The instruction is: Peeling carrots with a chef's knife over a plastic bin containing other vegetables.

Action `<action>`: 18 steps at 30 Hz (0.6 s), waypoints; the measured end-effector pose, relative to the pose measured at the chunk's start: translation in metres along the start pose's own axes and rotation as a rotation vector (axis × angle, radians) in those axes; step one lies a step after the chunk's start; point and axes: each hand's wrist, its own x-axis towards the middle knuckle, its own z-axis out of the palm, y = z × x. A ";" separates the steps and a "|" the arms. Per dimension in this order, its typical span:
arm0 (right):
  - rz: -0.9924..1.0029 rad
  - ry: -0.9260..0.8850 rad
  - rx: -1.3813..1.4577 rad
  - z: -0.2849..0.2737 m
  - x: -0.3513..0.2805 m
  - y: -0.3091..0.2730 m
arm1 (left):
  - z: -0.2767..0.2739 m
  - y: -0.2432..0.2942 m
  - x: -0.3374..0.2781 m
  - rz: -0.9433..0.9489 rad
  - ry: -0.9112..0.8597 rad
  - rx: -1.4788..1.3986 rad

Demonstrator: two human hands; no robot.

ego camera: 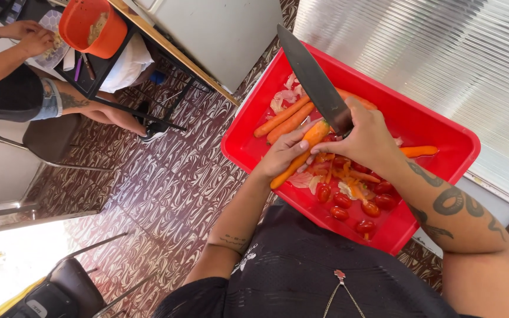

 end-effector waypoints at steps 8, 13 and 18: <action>0.051 -0.036 -0.016 0.000 0.001 0.003 | -0.010 0.000 -0.004 -0.022 -0.014 0.023; 0.116 -0.106 -0.035 0.002 0.002 0.011 | -0.010 -0.002 -0.005 -0.036 -0.034 -0.018; 0.148 -0.174 -0.033 0.000 0.004 0.007 | -0.012 -0.004 -0.007 -0.046 -0.059 -0.060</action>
